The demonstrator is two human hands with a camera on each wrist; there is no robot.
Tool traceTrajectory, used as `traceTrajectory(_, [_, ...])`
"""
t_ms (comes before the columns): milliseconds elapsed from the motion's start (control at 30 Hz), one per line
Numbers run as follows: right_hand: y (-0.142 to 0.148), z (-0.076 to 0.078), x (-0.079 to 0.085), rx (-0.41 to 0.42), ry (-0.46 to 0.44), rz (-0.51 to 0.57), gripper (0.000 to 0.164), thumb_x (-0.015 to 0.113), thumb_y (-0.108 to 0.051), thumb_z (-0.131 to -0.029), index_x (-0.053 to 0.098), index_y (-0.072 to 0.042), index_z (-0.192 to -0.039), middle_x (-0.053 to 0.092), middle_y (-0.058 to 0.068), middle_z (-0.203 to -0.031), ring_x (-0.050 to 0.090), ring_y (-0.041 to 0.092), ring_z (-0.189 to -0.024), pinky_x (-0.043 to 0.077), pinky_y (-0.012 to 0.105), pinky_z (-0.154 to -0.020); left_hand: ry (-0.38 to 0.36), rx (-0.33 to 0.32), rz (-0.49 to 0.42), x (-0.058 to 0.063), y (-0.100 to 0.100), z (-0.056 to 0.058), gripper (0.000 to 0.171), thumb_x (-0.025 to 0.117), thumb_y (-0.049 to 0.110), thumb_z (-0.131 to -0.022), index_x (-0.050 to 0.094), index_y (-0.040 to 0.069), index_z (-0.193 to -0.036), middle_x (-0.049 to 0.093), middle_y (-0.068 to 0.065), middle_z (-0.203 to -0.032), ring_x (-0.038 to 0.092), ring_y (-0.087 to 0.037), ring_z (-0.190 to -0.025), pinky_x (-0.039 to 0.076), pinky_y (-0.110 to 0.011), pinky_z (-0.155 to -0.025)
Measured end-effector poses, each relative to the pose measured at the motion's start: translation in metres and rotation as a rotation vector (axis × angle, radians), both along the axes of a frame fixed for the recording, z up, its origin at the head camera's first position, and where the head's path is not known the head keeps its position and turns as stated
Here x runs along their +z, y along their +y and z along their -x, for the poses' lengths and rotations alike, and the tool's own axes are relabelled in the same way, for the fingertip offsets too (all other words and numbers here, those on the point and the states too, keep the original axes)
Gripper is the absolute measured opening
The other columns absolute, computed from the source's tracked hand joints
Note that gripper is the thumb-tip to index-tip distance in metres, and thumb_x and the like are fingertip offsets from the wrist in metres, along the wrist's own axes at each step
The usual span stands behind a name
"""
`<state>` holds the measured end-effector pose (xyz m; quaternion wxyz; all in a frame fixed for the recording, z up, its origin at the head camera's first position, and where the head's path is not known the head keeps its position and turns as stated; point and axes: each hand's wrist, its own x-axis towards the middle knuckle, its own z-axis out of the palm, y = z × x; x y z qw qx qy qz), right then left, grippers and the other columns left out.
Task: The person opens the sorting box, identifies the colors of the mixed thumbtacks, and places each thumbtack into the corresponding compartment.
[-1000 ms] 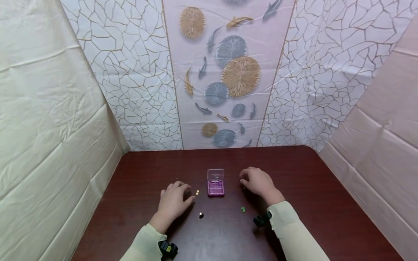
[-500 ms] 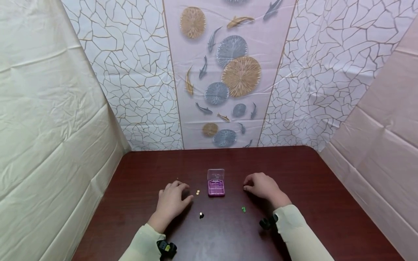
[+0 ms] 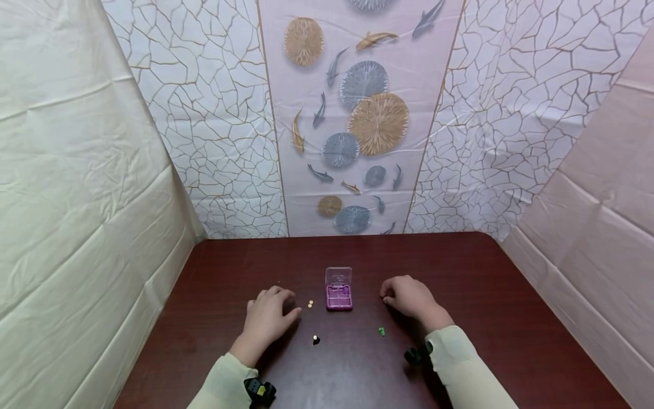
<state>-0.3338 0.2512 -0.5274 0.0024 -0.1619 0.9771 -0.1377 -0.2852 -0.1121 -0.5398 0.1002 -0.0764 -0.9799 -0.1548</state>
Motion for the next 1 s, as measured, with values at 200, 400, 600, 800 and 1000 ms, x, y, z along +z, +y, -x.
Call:
traceTrajectory(200, [0.001,0.001,-0.002,-0.004,0.007,-0.009,0.006,0.074,-0.024,-0.085,0.070,-0.029,-0.083,0.065,-0.014,-0.080,0.053,0.006,-0.064,0.050,0.036,-0.060,-0.005,-0.001,0.001,0.000,0.000,-0.001,0.042,0.069,0.054,-0.083,0.070,0.028,-0.115,0.065,-0.003,-0.121,0.054,-0.026,-0.111,0.045,-0.057,-0.084])
traceTrajectory(400, [0.000,0.001,0.001,-0.003,0.026,-0.012,0.006,0.074,-0.024,-0.086,0.070,-0.028,-0.083,0.065,-0.013,-0.081,0.053,0.007,-0.065,0.050,0.037,-0.061,-0.008,0.000,0.002,0.000,0.000,-0.002,0.042,0.070,0.054,-0.083,0.070,0.028,-0.115,0.065,-0.003,-0.120,0.054,-0.026,-0.110,0.045,-0.057,-0.084])
traceTrajectory(600, [-0.008,0.002,0.010,0.009,0.039,-0.019,0.003,0.074,-0.026,-0.086,0.071,-0.025,-0.084,0.066,-0.012,-0.082,0.053,0.007,-0.066,0.051,0.036,-0.061,-0.013,-0.001,0.003,-0.001,0.000,-0.003,0.042,0.070,0.053,-0.083,0.070,0.027,-0.116,0.065,-0.003,-0.120,0.054,-0.026,-0.109,0.045,-0.057,-0.083])
traceTrajectory(800, [-0.019,0.005,0.017,0.018,0.065,-0.017,0.005,0.074,-0.027,-0.085,0.072,-0.023,-0.084,0.066,-0.013,-0.081,0.054,0.007,-0.066,0.052,0.037,-0.061,0.001,-0.002,-0.012,0.001,-0.001,-0.003,0.041,0.071,0.052,-0.083,0.071,0.027,-0.115,0.065,-0.003,-0.119,0.054,-0.026,-0.110,0.045,-0.058,-0.083])
traceTrajectory(1000, [-0.033,0.007,0.020,0.031,0.074,-0.023,0.004,0.075,-0.027,-0.084,0.072,-0.025,-0.086,0.067,-0.012,-0.081,0.055,0.007,-0.068,0.053,0.039,-0.063,-0.006,-0.004,-0.009,0.001,-0.001,-0.003,0.042,0.070,0.052,-0.083,0.070,0.027,-0.116,0.065,-0.004,-0.120,0.054,-0.026,-0.110,0.045,-0.058,-0.084])
